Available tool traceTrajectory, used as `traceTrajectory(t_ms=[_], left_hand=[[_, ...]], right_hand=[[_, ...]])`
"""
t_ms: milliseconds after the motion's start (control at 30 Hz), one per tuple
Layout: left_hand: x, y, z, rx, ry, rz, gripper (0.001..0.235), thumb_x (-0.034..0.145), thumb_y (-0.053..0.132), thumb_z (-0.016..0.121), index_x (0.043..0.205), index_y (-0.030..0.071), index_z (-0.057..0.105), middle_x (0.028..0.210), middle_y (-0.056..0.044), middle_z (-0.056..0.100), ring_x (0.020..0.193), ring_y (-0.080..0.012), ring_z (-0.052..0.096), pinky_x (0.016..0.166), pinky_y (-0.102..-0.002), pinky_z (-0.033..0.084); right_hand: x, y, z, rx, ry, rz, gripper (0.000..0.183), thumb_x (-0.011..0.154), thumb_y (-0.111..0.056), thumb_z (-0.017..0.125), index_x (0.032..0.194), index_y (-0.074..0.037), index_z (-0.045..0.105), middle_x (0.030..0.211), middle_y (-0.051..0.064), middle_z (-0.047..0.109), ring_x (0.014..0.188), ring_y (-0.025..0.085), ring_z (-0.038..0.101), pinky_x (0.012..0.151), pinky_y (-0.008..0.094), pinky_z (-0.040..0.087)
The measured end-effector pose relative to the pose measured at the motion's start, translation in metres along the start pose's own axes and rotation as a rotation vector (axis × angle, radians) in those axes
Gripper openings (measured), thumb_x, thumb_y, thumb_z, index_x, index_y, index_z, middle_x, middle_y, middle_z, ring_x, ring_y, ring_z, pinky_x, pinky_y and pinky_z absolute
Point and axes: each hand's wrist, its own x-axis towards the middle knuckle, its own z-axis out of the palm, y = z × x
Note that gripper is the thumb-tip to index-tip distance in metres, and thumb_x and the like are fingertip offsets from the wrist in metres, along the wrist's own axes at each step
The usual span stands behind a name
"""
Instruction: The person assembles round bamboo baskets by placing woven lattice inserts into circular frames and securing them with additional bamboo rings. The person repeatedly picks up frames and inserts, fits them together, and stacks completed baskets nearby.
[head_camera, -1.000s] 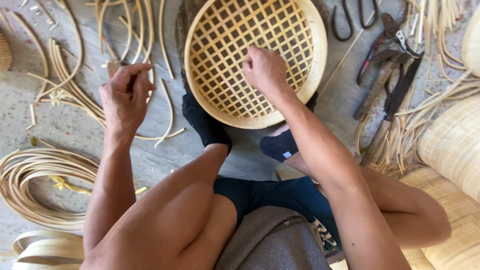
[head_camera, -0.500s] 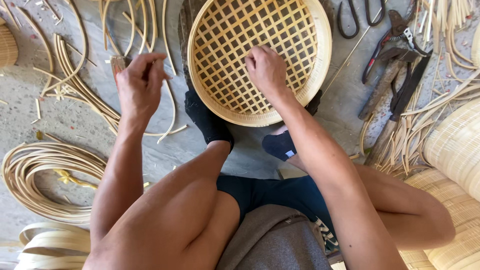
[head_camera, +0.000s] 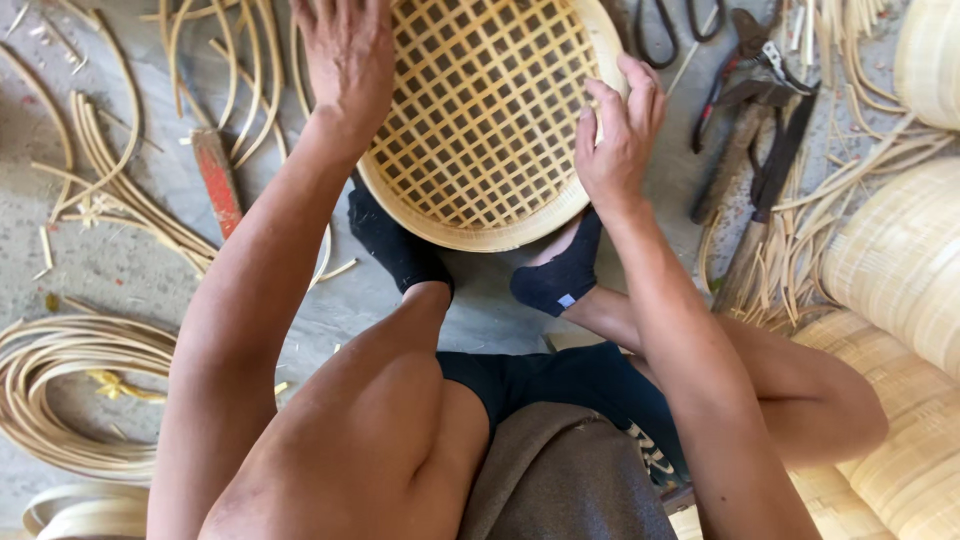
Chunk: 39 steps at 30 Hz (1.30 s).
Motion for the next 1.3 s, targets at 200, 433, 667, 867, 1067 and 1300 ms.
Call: traceTrajectory(t_ms=[200,433,667,867,1067,1300], left_hand=[[-0.001,-0.003,0.009,0.085,0.148,0.036,0.053,0.097,-0.006,0.058,0.148,0.0,0.046,0.145,-0.03,0.052,0.137,-0.0501,0.046,0.116,-0.069,0.028],[0.003,0.006,-0.001,0.055,0.108,0.058,0.056,0.098,-0.004,0.058,0.151,-0.001,0.041,0.146,-0.034,0.048,0.14,-0.0534,0.042,0.12,-0.069,0.026],[-0.032,-0.005,-0.064,-0.37,0.331,0.163,0.058,0.091,0.011,0.076,0.143,-0.001,0.053,0.134,-0.032,0.052,0.121,-0.0517,0.049,0.101,-0.059,0.039],[-0.082,-0.001,-0.09,-0.612,0.071,0.144,0.022,0.107,0.0,0.063,0.127,0.003,0.071,0.11,-0.02,0.069,0.098,-0.0367,0.067,0.085,-0.046,0.054],[-0.115,0.041,-0.073,-0.27,-0.321,0.578,0.017,0.088,0.008,0.062,0.097,0.012,0.077,0.101,-0.01,0.073,0.107,-0.027,0.068,0.092,-0.04,0.055],[-0.129,0.061,-0.045,-0.099,-0.505,0.544,0.017,0.09,0.015,0.062,0.089,0.01,0.078,0.103,-0.011,0.071,0.106,-0.0278,0.064,0.088,-0.04,0.054]], right_hand=[[-0.027,0.028,0.027,0.105,-0.025,0.173,0.039,0.099,0.002,0.068,0.135,-0.005,0.058,0.15,0.024,0.045,0.141,0.042,0.048,0.12,0.05,0.04],[-0.036,0.039,0.044,0.137,-0.056,0.269,0.031,0.1,0.002,0.062,0.128,-0.01,0.063,0.147,0.019,0.052,0.136,0.038,0.056,0.115,0.043,0.048],[-0.012,0.04,-0.006,0.255,0.255,0.159,0.023,0.103,-0.001,0.062,0.124,-0.004,0.069,0.136,0.016,0.063,0.133,0.032,0.059,0.118,0.044,0.048],[-0.002,0.009,-0.039,0.161,-0.004,-0.039,0.019,0.107,0.001,0.063,0.125,-0.002,0.067,0.119,0.013,0.067,0.113,0.032,0.063,0.102,0.045,0.048],[-0.006,-0.025,-0.025,0.188,-0.362,-0.297,0.013,0.096,0.001,0.068,0.103,-0.008,0.075,0.104,0.005,0.07,0.102,0.026,0.061,0.094,0.041,0.043],[-0.001,0.011,-0.041,0.077,-0.356,-0.313,0.023,0.091,0.005,0.064,0.097,-0.012,0.079,0.106,0.002,0.071,0.107,0.024,0.061,0.097,0.041,0.042]])
